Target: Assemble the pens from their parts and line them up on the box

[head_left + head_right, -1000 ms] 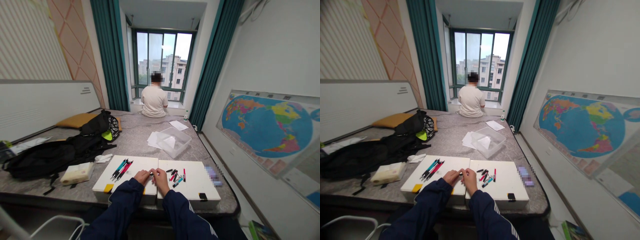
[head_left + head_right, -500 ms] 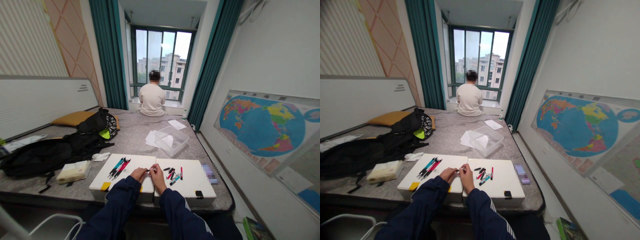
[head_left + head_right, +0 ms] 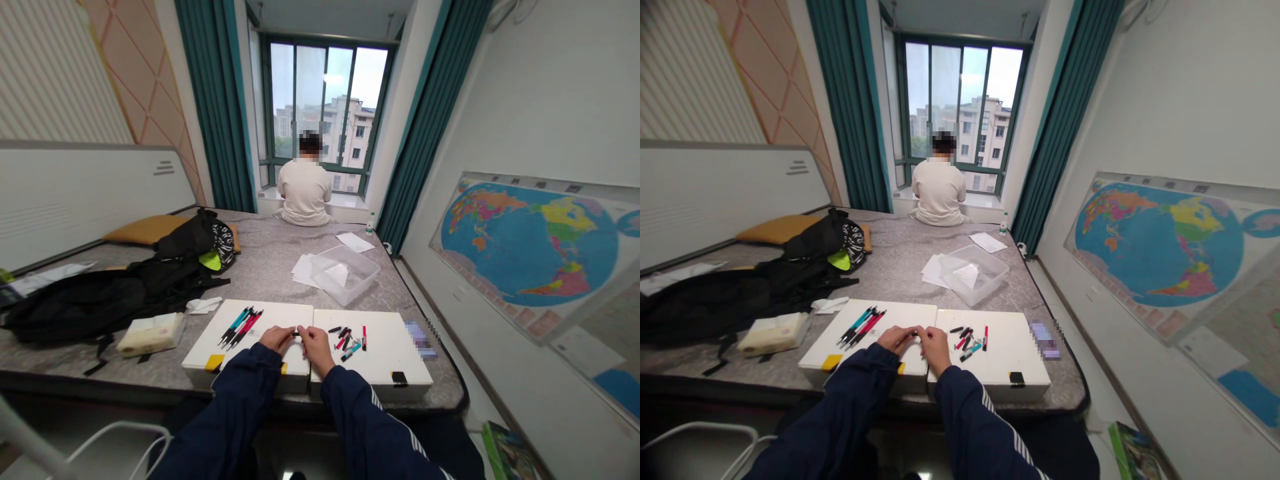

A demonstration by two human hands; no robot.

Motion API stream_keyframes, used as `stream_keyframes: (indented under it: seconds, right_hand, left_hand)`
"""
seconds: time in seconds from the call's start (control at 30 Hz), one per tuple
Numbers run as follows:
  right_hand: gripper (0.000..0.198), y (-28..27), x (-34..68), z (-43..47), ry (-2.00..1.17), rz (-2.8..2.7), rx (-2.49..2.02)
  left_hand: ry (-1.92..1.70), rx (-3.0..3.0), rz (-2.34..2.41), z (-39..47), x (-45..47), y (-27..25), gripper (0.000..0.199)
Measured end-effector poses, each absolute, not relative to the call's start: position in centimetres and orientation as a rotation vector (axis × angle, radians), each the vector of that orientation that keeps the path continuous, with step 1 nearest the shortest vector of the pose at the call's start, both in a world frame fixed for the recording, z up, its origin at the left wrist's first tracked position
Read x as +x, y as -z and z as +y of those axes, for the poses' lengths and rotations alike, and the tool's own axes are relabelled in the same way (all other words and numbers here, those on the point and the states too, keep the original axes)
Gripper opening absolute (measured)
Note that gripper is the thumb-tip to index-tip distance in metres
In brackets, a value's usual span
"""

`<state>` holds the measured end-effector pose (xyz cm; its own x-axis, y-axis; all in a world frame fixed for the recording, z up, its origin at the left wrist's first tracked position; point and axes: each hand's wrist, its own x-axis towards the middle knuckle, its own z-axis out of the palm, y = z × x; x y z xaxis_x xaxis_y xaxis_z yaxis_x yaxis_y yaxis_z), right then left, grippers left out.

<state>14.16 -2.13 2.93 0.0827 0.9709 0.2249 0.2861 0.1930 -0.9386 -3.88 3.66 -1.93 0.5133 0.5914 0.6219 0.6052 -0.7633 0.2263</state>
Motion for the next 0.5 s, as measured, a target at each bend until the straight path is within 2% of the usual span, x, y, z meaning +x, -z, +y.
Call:
stream_keyframes:
  seconds: [0.27,0.5]
  right_hand:
    - [0.033,-2.8,14.05,-2.06,-0.88,-1.352,-1.251]
    - [0.043,-3.13,14.17,-2.27,-0.754,-1.458,-1.313]
  left_hand:
    - [1.156,-2.684,-1.214,3.54,-3.92,1.73,0.033]
    - [1.08,-2.864,-1.112,3.55,-3.98,1.46,0.034]
